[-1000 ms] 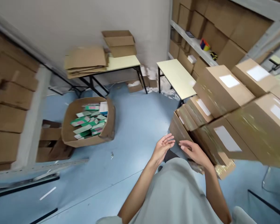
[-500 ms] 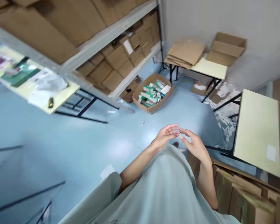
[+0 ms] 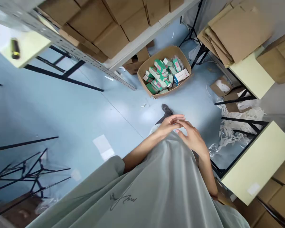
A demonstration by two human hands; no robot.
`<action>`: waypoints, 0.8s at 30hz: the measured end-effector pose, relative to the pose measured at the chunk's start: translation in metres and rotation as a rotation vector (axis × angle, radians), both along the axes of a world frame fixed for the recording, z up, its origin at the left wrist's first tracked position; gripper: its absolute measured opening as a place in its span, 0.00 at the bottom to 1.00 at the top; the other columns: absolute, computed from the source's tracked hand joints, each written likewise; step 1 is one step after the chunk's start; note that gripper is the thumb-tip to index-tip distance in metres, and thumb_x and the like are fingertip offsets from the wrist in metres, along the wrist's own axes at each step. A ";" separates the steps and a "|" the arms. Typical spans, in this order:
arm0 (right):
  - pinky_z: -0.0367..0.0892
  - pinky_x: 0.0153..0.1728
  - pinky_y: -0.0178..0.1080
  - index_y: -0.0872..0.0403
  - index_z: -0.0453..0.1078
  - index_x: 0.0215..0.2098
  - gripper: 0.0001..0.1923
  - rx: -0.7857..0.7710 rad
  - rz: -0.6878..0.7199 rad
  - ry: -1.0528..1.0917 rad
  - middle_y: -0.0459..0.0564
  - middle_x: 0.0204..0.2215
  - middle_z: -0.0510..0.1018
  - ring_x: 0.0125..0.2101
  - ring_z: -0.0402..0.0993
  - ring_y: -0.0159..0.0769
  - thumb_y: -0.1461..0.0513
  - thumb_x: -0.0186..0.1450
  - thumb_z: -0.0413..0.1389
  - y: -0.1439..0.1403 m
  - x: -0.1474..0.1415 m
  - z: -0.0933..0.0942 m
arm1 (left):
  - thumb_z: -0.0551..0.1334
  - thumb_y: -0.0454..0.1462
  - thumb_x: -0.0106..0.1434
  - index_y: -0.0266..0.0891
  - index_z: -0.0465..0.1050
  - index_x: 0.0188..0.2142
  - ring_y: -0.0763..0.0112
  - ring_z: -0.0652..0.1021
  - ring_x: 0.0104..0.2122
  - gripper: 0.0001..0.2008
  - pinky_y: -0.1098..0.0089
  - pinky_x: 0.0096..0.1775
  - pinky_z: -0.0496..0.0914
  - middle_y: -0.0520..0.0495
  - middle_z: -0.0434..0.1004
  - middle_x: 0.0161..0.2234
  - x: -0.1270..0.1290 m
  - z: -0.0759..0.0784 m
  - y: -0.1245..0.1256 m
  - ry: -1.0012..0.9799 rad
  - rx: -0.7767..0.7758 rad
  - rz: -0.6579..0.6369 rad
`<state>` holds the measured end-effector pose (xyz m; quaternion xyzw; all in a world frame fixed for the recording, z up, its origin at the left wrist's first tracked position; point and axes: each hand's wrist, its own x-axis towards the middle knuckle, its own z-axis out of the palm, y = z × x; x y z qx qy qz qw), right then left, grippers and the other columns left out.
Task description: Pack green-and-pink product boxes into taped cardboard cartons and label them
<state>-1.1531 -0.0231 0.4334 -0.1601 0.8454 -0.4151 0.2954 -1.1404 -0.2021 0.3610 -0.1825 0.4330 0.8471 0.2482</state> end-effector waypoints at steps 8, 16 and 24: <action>0.76 0.68 0.59 0.45 0.67 0.75 0.28 0.069 -0.126 -0.082 0.58 0.70 0.76 0.64 0.81 0.52 0.54 0.78 0.58 -0.034 -0.159 -0.027 | 0.66 0.28 0.54 0.38 0.82 0.58 0.56 0.86 0.51 0.31 0.58 0.51 0.83 0.36 0.85 0.60 -0.188 -0.019 -0.019 0.044 -0.018 -0.127; 0.75 0.69 0.59 0.43 0.69 0.74 0.28 0.025 0.089 -0.205 0.54 0.70 0.78 0.66 0.80 0.52 0.55 0.77 0.59 -0.078 -0.305 -0.073 | 0.67 0.29 0.56 0.38 0.82 0.59 0.61 0.87 0.46 0.29 0.59 0.50 0.83 0.38 0.85 0.59 -0.287 -0.048 -0.073 -0.003 -0.095 0.038; 0.77 0.65 0.52 0.45 0.77 0.65 0.22 0.076 0.487 -0.278 0.53 0.64 0.84 0.62 0.83 0.48 0.65 0.74 0.60 -0.135 -0.429 -0.137 | 0.73 0.35 0.61 0.41 0.83 0.57 0.62 0.85 0.49 0.24 0.62 0.53 0.80 0.43 0.87 0.53 -0.328 -0.086 -0.106 -0.231 -0.188 0.358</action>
